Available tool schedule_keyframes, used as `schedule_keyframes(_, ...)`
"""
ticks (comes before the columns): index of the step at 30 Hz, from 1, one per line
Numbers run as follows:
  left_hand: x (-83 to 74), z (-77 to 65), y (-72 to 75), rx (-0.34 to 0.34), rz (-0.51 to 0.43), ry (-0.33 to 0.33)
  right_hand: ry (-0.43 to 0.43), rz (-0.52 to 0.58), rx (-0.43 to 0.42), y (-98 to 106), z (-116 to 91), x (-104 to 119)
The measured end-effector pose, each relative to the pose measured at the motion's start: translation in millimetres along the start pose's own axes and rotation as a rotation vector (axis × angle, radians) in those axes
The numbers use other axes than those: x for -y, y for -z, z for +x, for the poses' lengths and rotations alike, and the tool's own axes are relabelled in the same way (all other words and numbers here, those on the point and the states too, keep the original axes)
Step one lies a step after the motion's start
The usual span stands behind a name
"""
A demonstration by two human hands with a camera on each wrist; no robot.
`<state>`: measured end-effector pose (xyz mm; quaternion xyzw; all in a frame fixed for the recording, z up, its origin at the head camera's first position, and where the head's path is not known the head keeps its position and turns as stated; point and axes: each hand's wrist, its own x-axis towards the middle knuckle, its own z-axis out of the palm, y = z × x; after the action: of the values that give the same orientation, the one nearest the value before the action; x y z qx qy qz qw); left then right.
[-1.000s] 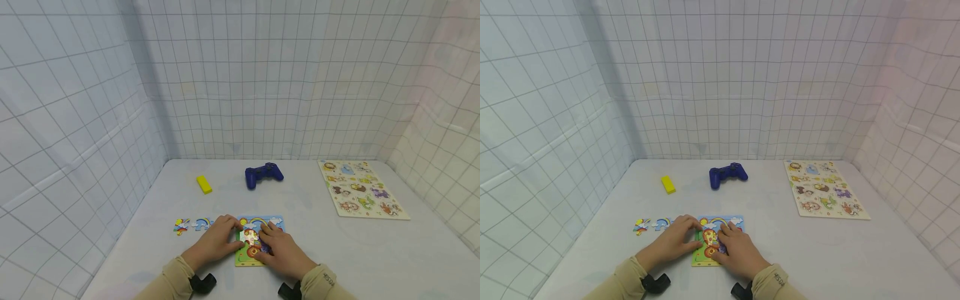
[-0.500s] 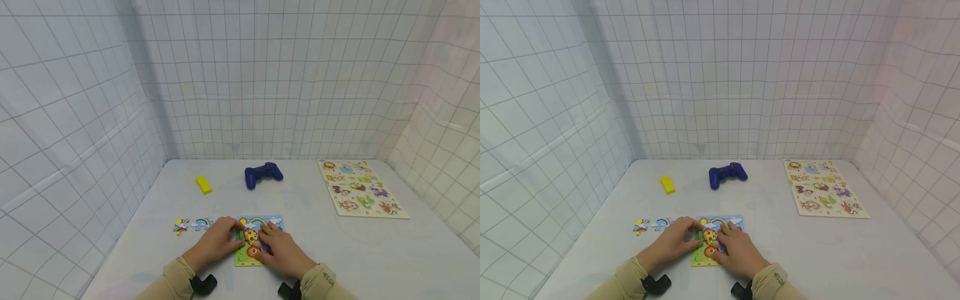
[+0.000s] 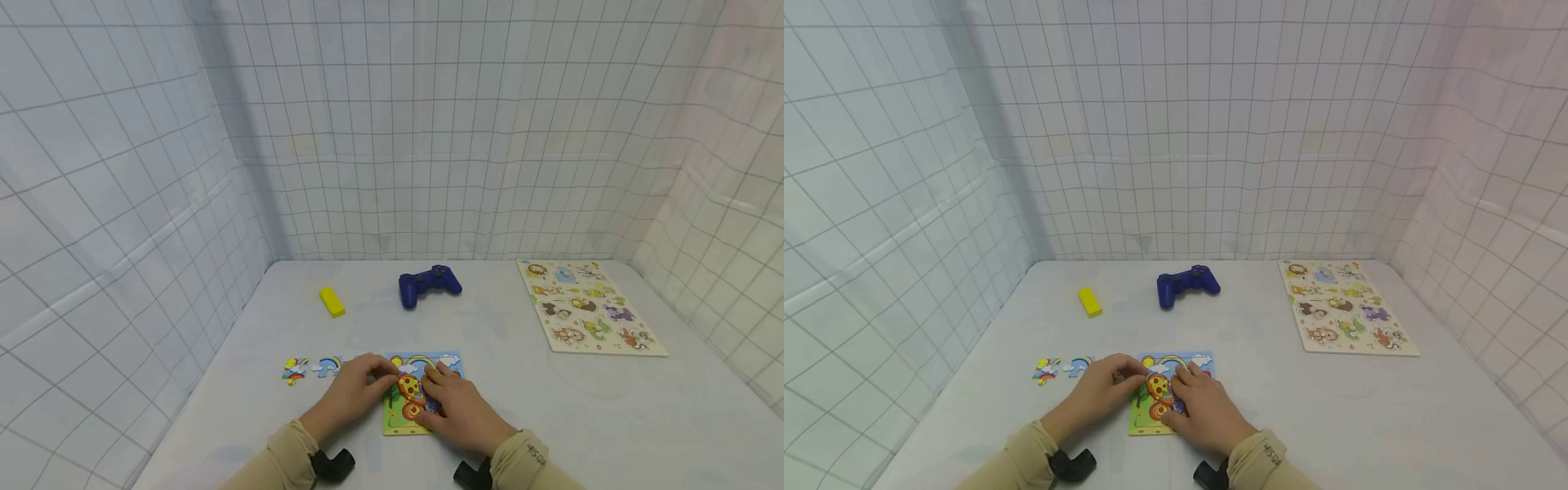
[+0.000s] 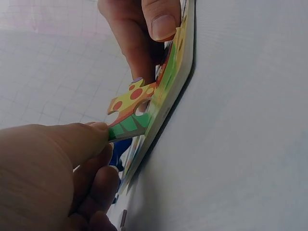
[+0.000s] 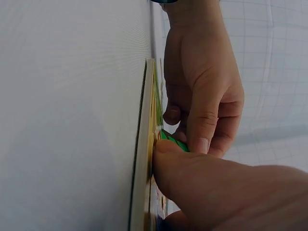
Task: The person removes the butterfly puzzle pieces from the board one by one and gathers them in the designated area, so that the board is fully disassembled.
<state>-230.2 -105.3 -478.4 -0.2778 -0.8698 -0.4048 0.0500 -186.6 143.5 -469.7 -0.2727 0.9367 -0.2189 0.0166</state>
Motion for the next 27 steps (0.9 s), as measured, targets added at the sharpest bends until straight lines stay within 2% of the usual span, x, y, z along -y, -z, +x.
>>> schedule_keyframes(5, -2.4, 1.0, 0.8, 0.004, -0.007, 0.001, -0.04, 0.02, -0.032, -2, 0, 4)
schedule_keyframes(12, -8.5, 1.3, 3.4, 0.017, 0.019, -0.004, -0.056, -0.069, -0.156, -9, 6, 15)
schedule_keyframes(17, -9.4, 1.2, 2.8, 0.016, 0.022, -0.005, -0.067, -0.07, -0.16, -10, 6, 16)
schedule_keyframes(21, -9.4, 0.4, 1.8, 0.0, -0.011, -0.017, -0.07, -0.075, -0.152, -11, 7, 15)
schedule_keyframes(24, -9.2, 0.6, 0.5, -0.022, -0.035, -0.025, -0.074, -0.077, -0.151, -11, 6, 14)
schedule_keyframes(27, -9.5, 1.5, -0.6, -0.065, -0.059, -0.004, -0.076, -0.078, -0.153, -12, 6, 13)
